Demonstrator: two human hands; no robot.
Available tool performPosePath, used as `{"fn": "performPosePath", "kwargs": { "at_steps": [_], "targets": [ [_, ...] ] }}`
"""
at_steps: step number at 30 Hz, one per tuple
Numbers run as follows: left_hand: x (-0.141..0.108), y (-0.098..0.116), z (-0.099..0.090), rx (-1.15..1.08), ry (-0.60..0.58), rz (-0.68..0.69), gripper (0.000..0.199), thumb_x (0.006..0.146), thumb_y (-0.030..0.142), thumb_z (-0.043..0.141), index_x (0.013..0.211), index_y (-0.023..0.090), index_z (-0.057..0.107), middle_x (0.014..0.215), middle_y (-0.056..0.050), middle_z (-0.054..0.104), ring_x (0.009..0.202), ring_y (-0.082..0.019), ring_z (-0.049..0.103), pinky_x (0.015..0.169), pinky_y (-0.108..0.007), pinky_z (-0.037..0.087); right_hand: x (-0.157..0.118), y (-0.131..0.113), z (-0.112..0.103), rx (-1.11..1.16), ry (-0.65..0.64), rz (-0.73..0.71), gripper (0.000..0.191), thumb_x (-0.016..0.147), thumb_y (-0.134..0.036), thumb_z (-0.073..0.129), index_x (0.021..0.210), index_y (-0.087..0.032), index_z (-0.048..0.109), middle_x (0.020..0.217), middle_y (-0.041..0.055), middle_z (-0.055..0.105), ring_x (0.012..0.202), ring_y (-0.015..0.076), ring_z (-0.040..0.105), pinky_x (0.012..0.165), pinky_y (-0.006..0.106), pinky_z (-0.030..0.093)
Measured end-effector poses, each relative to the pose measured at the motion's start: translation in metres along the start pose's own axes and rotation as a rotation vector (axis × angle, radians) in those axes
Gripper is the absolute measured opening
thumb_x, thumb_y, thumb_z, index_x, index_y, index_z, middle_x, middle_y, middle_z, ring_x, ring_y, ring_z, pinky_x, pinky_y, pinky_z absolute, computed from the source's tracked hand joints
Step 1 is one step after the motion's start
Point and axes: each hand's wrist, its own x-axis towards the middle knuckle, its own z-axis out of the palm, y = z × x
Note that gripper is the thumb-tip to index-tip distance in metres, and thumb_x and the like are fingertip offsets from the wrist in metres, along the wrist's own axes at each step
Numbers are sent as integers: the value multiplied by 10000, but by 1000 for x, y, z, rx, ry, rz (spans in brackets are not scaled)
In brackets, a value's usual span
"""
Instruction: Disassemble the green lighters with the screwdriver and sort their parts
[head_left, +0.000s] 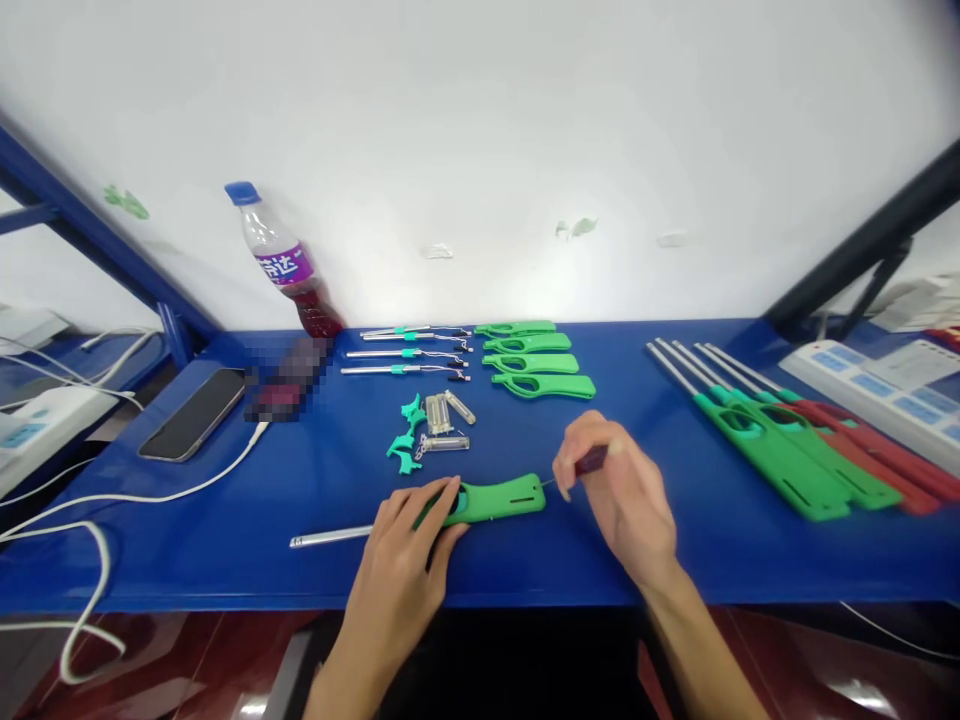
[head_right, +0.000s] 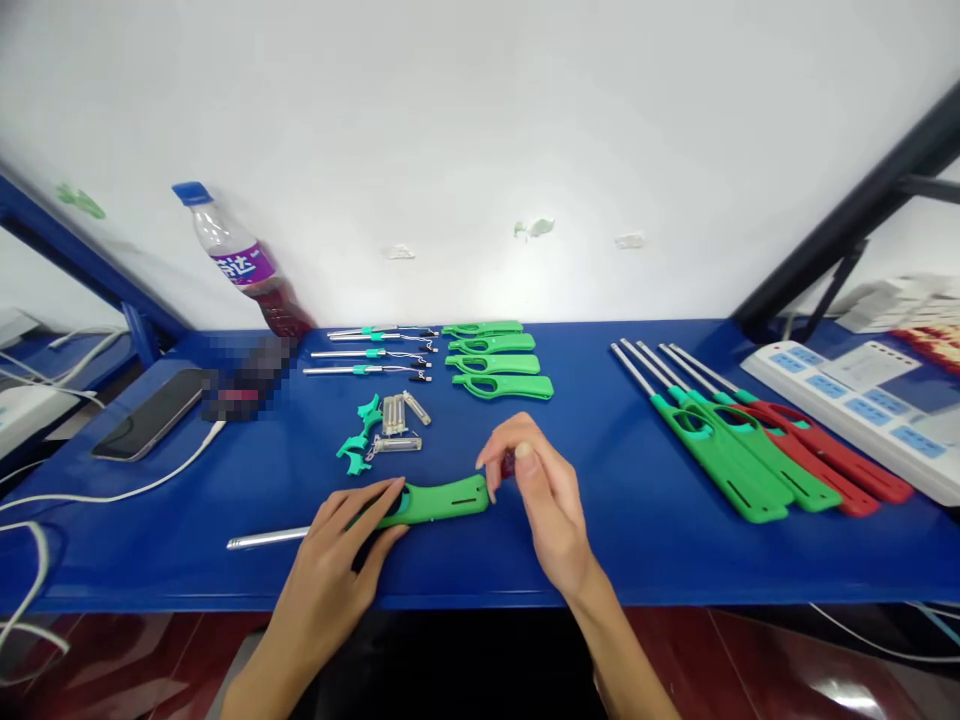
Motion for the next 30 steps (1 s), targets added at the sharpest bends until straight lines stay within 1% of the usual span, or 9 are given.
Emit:
{"fn": "performPosePath", "kwargs": {
  "at_steps": [4, 7, 9, 12, 15, 19, 22, 26, 30],
  "targets": [
    [-2, -2, 2, -4, 13, -9, 476, 1079, 206, 577, 1548, 250, 506, 1338, -97, 704, 1141, -299, 630, 966, -510, 571, 0, -4, 1, -270, 104, -75, 151, 1052, -218, 629, 1073, -274, 768, 965, 24, 593, 906, 168, 572, 761, 315, 482],
    [-3, -3, 3, -6, -1, -32, 479, 1087, 227, 568, 1559, 259, 496, 1351, -93, 701, 1156, -301, 626, 984, -512, 564, -2, -5, 6, -370, 136, -127, 317, 949, -104, 751, 1190, -307, 776, 905, -9, 617, 846, 149, 576, 746, 293, 497],
    [-4, -3, 4, -10, -7, -48, 472, 1089, 231, 566, 1555, 263, 501, 1356, -90, 701, 1159, -299, 624, 994, -512, 558, -4, -5, 9, -362, 143, -170, 378, 933, -60, 746, 1221, -304, 748, 919, -19, 679, 851, 152, 622, 761, 303, 526],
    [-5, -3, 3, -20, -4, -59, 465, 1089, 222, 563, 1549, 263, 510, 1355, -85, 706, 1145, -291, 625, 985, -498, 558, -8, -2, 9, -315, 101, -174, 319, 1001, -36, 611, 1197, -271, 699, 1009, -2, 754, 935, 166, 698, 789, 324, 567],
    [-6, -3, 3, -28, 2, -61, 465, 1086, 222, 570, 1546, 264, 517, 1358, -82, 708, 1139, -283, 626, 973, -476, 562, -11, 0, 4, -345, 74, -156, 282, 1059, -60, 478, 1146, -241, 675, 1052, 31, 755, 1009, 180, 706, 783, 335, 569],
    [-5, -4, 2, -27, 10, -61, 458, 1083, 239, 576, 1538, 266, 535, 1349, -74, 719, 1129, -273, 638, 960, -459, 572, -11, 3, -5, -454, 126, -285, 88, 1025, -252, 670, 1082, -222, 730, 1019, 59, 674, 972, 215, 646, 750, 375, 563],
    [-3, -3, 1, -22, 6, -71, 458, 1073, 253, 583, 1531, 263, 553, 1344, -72, 726, 1111, -270, 653, 940, -447, 587, -10, 5, -8, -466, 179, -331, 208, 947, -193, 773, 1149, -237, 757, 940, 31, 665, 844, 193, 621, 671, 364, 556],
    [-1, -3, 1, -31, 2, -69, 473, 1061, 236, 593, 1532, 265, 558, 1354, -65, 726, 1118, -270, 647, 931, -425, 587, -11, 8, -8, -494, 243, -303, 430, 942, 11, 629, 1265, -256, 723, 975, 28, 746, 856, 197, 668, 657, 367, 569],
    [0, -3, 1, -45, 13, -56, 463, 1056, 214, 602, 1517, 250, 572, 1355, -65, 723, 1125, -270, 625, 934, -416, 571, -11, 8, -4, -533, 231, -364, 393, 983, -49, 580, 1303, -249, 691, 1003, 39, 733, 928, 223, 693, 687, 407, 597]
  ]
}}
